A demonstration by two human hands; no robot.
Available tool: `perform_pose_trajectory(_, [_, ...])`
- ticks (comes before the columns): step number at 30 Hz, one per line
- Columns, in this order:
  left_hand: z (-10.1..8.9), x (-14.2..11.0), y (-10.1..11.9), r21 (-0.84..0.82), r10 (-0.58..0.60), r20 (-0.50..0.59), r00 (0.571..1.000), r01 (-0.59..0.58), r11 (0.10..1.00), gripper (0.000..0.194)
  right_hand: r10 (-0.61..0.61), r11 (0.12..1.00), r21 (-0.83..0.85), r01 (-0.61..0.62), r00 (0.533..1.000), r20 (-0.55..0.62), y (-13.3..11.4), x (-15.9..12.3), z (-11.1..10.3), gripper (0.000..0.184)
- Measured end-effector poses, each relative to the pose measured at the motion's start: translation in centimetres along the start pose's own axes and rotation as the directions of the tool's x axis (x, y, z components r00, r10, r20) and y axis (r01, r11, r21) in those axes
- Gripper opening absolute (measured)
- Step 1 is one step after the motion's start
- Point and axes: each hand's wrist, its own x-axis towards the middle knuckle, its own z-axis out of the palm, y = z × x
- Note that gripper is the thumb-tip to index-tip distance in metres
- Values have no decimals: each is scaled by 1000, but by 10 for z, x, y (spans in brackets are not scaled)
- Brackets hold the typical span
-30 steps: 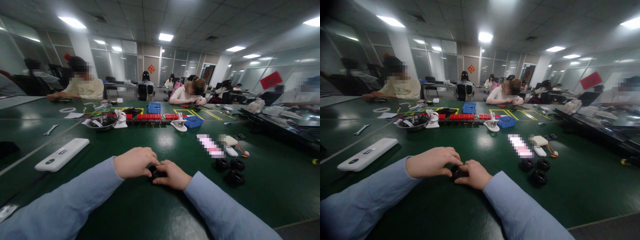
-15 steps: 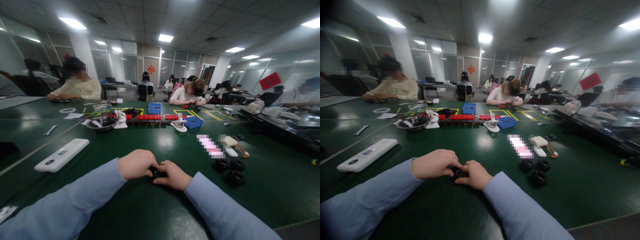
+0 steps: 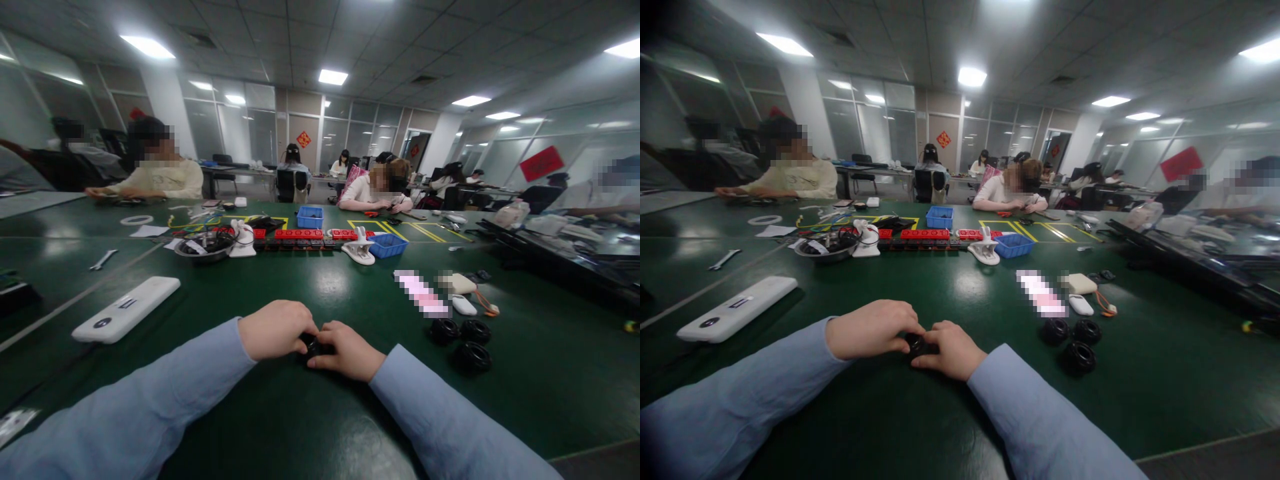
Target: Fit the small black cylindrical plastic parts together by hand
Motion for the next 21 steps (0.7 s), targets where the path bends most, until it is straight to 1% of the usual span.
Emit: perform_pose_trajectory(21, [0,1,0,-40,-32,2,999,32,999,27,-24,1000,-4,24,1000,-12,3,0,2,32])
